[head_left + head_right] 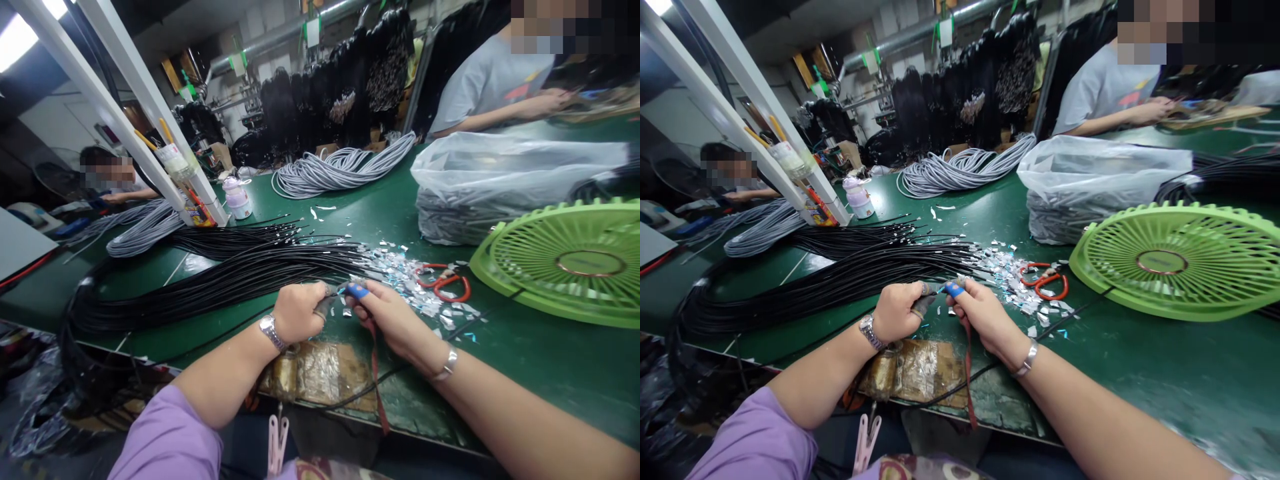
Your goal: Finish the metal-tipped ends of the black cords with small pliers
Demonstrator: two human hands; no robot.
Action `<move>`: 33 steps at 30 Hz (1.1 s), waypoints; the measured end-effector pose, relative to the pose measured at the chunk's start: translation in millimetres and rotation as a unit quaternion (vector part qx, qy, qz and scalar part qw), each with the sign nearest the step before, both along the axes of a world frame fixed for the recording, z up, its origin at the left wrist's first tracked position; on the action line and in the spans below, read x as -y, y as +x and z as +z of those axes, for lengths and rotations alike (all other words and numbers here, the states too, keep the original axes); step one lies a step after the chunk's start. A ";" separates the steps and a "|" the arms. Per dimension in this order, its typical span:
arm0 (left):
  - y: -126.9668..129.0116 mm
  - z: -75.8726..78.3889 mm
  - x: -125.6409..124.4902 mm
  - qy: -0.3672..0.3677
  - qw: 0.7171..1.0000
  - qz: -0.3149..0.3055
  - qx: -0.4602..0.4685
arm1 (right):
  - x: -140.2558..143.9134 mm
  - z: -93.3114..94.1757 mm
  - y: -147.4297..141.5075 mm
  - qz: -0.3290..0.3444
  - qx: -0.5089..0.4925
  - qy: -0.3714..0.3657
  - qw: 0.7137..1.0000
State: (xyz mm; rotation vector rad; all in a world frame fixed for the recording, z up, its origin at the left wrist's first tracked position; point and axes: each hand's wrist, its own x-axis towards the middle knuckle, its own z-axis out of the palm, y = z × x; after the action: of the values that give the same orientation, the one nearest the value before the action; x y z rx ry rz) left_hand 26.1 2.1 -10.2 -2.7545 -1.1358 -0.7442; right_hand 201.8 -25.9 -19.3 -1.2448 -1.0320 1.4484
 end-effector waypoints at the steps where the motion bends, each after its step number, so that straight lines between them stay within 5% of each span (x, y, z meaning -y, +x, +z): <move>1: -0.2 -0.2 0.0 0.011 1.000 -0.007 0.001 | 0.2 0.9 -0.6 0.008 -0.031 -0.022 0.999; 7: 0.2 0.9 0.8 0.024 0.999 -0.015 -0.017 | 0.3 4.0 -1.5 0.034 -0.156 -0.063 0.985; 18: -0.3 -1.8 -0.3 0.025 0.999 -0.012 0.019 | 0.1 0.5 -1.3 0.098 -0.207 -0.057 0.972; 25: -0.6 0.2 -2.2 -0.078 0.996 0.010 0.049 | 3.0 0.0 2.1 0.040 -0.008 0.079 0.996; 29: -1.4 1.7 -3.1 -0.100 0.992 0.010 0.074 | 2.6 3.3 13.4 0.032 0.165 0.165 0.972; 33: -3.1 0.8 -2.5 -0.027 0.999 0.019 0.039 | 2.2 7.7 16.7 0.094 0.228 0.217 0.945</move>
State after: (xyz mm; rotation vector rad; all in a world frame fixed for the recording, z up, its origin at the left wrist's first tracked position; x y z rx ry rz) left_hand 23.0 4.6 -9.4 -2.7608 -1.2377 -0.8353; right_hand 218.5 -28.0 -11.6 -1.1959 -1.7183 0.9974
